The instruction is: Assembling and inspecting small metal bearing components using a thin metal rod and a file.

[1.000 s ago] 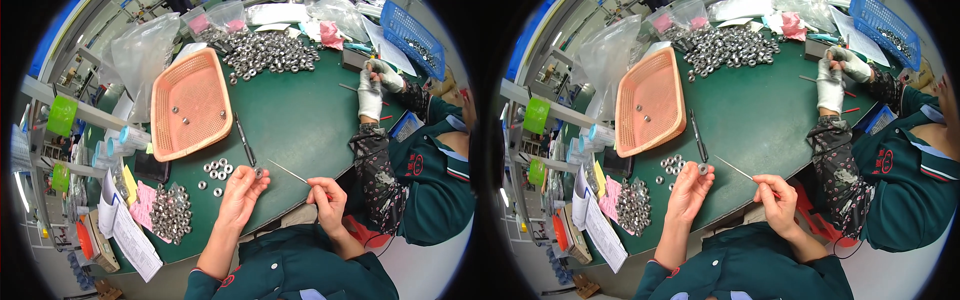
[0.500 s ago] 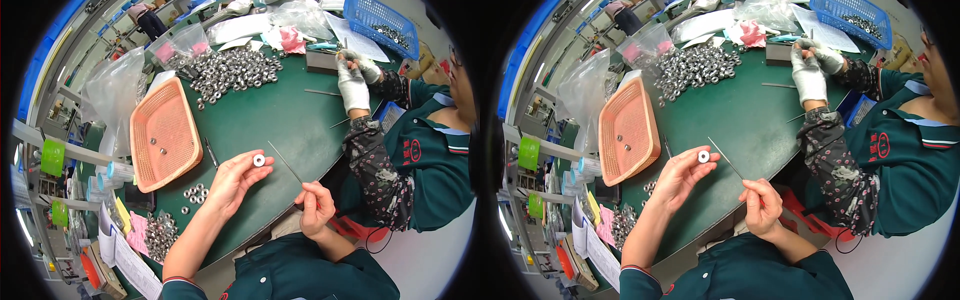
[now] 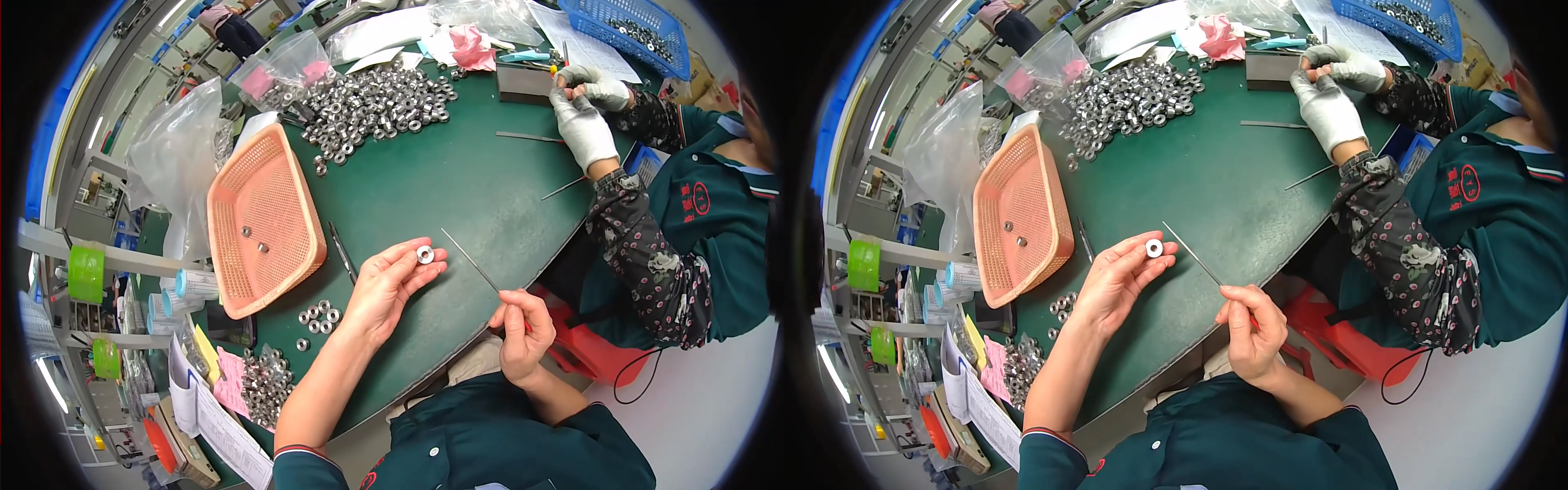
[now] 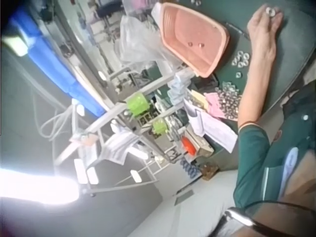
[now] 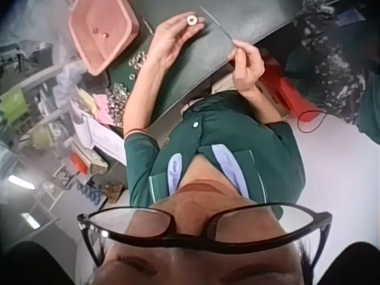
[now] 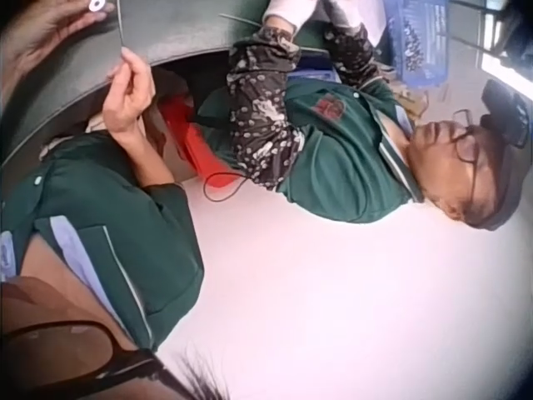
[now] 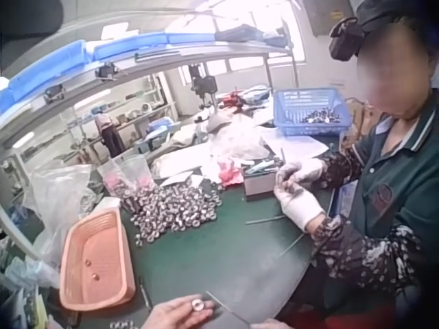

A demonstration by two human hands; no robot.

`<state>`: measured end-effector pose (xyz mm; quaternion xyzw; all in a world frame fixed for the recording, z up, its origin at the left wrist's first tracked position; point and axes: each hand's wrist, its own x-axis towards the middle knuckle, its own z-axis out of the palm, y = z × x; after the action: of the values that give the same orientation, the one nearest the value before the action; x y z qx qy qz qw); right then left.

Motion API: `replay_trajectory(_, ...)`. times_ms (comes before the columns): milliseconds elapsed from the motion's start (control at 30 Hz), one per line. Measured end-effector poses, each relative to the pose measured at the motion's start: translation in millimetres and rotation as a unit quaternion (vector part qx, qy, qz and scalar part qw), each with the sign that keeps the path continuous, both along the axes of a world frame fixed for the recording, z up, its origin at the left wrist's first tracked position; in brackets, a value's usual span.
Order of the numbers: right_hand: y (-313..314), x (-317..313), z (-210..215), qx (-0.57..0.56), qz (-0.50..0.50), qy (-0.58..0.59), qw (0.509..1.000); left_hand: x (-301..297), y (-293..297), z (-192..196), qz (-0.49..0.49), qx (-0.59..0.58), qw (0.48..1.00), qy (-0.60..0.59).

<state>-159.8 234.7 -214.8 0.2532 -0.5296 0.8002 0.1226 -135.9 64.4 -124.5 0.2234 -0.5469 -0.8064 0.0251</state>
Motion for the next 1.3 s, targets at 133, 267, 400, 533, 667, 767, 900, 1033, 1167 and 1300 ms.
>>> replay_trajectory(133,3.2,2.6,7.7,0.031,0.002,0.002,1.000,0.0,1.1,-0.6,-0.017,-0.006,1.000,0.008)
replay_trajectory(267,3.1,3.6,8.3,0.023,0.007,-0.011,1.000,0.4,-1.0,0.2,-0.024,-0.009,1.000,0.017)
replay_trajectory(400,3.1,-0.2,10.5,0.019,0.010,-0.021,1.000,-2.4,-0.4,2.6,-0.017,0.002,1.000,0.001)
replay_trajectory(533,3.6,-3.9,11.5,0.023,0.014,-0.021,0.999,-4.1,-1.0,-1.1,-0.011,-0.052,0.999,-0.001)
replay_trajectory(667,6.9,-1.3,12.0,0.033,0.019,-0.028,0.999,-4.1,1.7,0.8,0.003,-0.028,1.000,-0.003)
replay_trajectory(767,11.4,3.7,14.2,0.038,0.017,-0.034,0.999,-0.7,4.3,1.7,-0.001,-0.030,1.000,0.008)
replay_trajectory(900,15.2,10.7,17.4,0.023,0.010,-0.042,0.999,5.2,10.3,4.9,0.002,-0.044,0.999,0.025)
replay_trajectory(1033,23.3,17.9,23.6,0.029,0.009,-0.042,0.999,10.7,17.1,11.2,0.007,-0.036,0.999,0.023)
replay_trajectory(1167,31.1,24.9,34.2,0.039,0.014,-0.046,0.998,19.0,23.0,20.4,-0.003,-0.041,0.999,0.004)
replay_trajectory(1300,38.5,26.2,44.9,0.051,0.025,-0.049,0.997,24.9,30.6,29.7,0.014,-0.030,0.999,0.029)
